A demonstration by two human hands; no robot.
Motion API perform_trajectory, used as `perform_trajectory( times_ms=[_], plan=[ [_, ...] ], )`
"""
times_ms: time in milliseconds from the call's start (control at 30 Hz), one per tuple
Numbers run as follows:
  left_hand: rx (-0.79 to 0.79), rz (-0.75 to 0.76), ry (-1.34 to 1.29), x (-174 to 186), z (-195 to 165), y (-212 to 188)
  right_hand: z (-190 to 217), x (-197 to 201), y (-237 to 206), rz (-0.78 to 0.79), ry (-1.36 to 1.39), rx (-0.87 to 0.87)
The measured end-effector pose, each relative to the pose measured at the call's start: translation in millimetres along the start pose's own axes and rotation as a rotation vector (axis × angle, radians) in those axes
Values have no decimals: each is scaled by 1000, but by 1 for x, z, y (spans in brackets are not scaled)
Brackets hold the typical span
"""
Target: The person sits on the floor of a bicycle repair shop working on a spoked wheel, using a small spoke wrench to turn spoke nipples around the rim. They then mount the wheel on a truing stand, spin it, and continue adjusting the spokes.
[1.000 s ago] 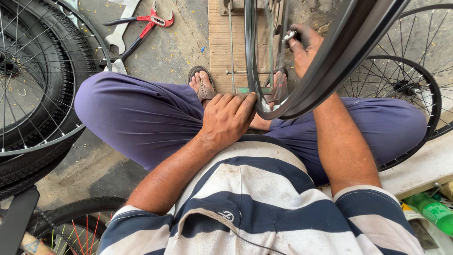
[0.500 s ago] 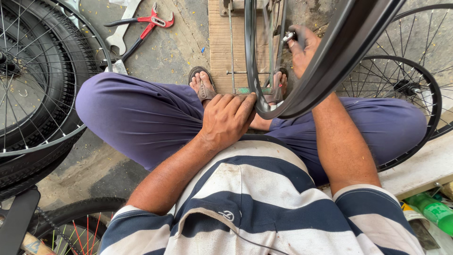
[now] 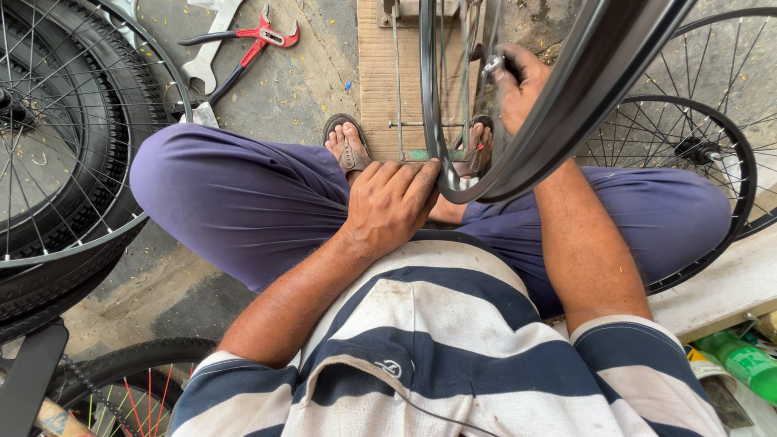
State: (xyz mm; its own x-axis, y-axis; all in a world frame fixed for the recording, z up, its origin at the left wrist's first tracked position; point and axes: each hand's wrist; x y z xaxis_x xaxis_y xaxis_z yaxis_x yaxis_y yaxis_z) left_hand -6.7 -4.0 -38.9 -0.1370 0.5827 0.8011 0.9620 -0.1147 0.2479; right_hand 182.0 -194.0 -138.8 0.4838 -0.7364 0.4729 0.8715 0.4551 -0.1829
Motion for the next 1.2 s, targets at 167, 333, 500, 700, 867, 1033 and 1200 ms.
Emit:
perform_trajectory(
  times_ms=[167,333,500,700,867,1033,1200],
  plan=[
    [-5,-7,0,2,-1,1,13,1,2,-10,-71,4],
    [-17,-27,4,1,-1,0,-1,-14,6,127,-323,-292],
    [-27,-34,20,-3,0,-2,-29,-59,-3,189,-181,-464],
    [22,-11,-31,-9,4,1,-11,-73,2,119,50,-391],
    [274,178,-296,-17,39,7,15,-36,-4,106,295,-408],
    [667,77,-380,-41,84,18,33,-9,-27,174,444,-401],
    [755,110,-424,-46,83,23,38,-1,-38,266,583,-337]
  ],
)
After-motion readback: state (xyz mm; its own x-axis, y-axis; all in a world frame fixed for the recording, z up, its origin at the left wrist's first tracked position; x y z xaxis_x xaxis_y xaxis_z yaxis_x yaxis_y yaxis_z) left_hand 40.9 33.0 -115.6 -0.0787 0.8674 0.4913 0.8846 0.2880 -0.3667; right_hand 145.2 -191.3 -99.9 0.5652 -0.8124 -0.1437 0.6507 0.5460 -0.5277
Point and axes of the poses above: each hand's wrist, its own y-axis towards the middle knuckle, its own x-axis out of the back of the hand, z = x × y, and after that the axes turned 3 degrees about z, right-handed
